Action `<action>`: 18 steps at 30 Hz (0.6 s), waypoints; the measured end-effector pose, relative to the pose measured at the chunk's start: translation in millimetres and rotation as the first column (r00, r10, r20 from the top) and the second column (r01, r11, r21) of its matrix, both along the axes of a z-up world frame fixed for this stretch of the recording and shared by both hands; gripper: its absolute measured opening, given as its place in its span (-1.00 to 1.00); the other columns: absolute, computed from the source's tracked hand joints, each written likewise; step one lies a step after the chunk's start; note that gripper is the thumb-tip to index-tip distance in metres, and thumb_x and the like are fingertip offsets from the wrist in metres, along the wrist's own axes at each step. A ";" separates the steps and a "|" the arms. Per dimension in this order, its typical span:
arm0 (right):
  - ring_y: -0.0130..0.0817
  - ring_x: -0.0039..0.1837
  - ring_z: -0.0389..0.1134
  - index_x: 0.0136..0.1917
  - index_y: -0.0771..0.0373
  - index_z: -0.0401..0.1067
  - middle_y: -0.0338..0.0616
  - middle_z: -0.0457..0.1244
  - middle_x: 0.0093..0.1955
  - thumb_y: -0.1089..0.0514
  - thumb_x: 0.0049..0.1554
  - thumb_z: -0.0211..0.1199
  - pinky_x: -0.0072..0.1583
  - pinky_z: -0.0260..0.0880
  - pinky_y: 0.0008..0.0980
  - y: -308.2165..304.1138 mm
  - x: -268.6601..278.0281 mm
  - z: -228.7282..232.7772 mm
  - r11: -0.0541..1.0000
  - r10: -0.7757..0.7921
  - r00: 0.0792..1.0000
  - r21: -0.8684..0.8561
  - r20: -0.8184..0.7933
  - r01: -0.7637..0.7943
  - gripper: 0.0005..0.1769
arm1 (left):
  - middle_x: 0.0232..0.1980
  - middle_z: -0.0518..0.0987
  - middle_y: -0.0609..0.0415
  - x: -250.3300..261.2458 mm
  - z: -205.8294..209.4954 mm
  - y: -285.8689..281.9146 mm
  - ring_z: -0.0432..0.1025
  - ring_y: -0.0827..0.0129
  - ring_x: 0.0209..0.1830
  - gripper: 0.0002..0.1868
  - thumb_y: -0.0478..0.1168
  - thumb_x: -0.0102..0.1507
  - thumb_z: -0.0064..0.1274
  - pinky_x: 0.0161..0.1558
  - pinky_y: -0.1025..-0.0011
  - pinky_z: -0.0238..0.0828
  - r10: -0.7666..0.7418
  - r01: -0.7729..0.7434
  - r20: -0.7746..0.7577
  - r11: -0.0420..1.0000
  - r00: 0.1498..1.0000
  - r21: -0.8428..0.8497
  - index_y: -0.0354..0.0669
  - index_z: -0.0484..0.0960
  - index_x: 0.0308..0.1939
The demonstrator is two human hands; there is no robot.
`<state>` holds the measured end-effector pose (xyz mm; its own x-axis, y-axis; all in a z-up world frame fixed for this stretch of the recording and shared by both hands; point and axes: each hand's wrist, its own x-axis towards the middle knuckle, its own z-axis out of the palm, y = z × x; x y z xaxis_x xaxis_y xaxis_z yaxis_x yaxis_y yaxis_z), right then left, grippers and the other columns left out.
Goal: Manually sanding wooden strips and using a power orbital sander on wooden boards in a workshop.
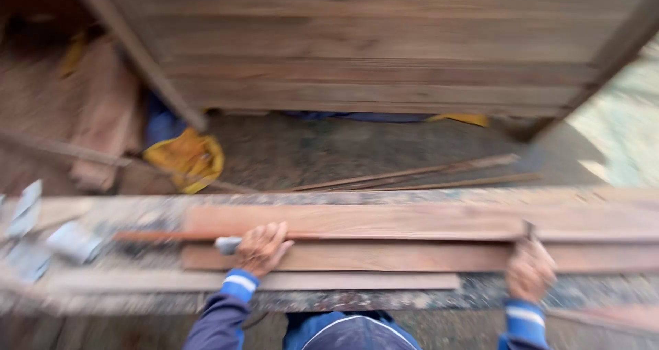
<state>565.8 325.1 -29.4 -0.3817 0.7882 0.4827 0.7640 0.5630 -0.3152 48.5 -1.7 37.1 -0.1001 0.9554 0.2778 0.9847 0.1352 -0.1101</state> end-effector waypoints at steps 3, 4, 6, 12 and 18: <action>0.06 0.16 0.31 0.46 0.10 0.35 0.08 0.26 0.30 0.21 0.32 -0.08 0.22 0.32 -0.07 12.8 -23.2 -61.8 0.983 0.120 0.983 0.124 0.142 -0.138 -0.52 | -0.13 0.49 -0.03 29.9 -7.5 -22.1 0.41 0.04 -0.13 -0.57 -0.02 0.21 0.22 -0.12 0.10 0.35 0.308 -0.367 0.296 0.915 0.904 0.167 -0.12 0.59 0.08; 0.04 0.16 0.29 0.47 0.11 0.32 0.07 0.23 0.32 0.22 0.33 -0.10 0.22 0.30 -0.09 23.5 -32.1 -80.8 0.970 0.145 0.972 0.170 0.185 -0.177 -0.52 | -0.14 0.49 -0.12 40.7 -14.4 -24.1 0.40 -0.07 -0.10 -0.66 -0.13 0.23 0.21 -0.04 0.03 0.36 0.369 -0.542 0.507 0.803 0.779 0.248 -0.15 0.58 0.03; 0.00 0.15 0.26 0.50 0.14 0.25 0.04 0.17 0.37 0.23 0.34 -0.13 0.20 0.26 -0.15 36.5 -86.0 -126.7 0.936 0.132 0.955 0.283 0.264 -0.207 -0.52 | -0.18 0.52 -0.07 70.6 -34.5 -45.1 0.44 0.09 -0.18 -0.67 -0.13 0.21 0.24 -0.11 0.15 0.42 0.416 -0.741 0.745 0.654 0.521 0.153 -0.19 0.60 -0.03; -0.12 0.12 0.14 0.58 0.22 0.06 -0.05 -0.01 0.50 0.27 0.38 -0.22 0.16 0.14 -0.30 20.2 -160.2 -191.7 0.760 -0.263 0.826 0.634 0.499 -0.141 -0.48 | -0.39 0.48 0.21 116.7 -126.0 -91.2 0.34 0.53 -0.39 -0.67 -0.12 0.17 0.34 -0.35 0.49 0.37 0.062 -0.774 0.964 0.584 -0.259 -0.245 -0.27 0.65 -0.14; -0.24 0.08 0.02 0.67 0.30 -0.13 -0.14 -0.20 0.62 0.30 0.42 -0.32 0.12 0.02 -0.45 -51.9 -92.2 -195.1 0.421 -0.852 0.269 0.893 0.449 -0.158 -0.44 | -0.19 0.69 0.03 67.5 -72.3 -119.4 0.54 0.31 -0.17 -0.79 -0.18 0.25 0.12 -0.11 0.36 0.47 0.267 -0.570 0.963 0.789 -0.019 -0.230 -0.17 0.70 -0.09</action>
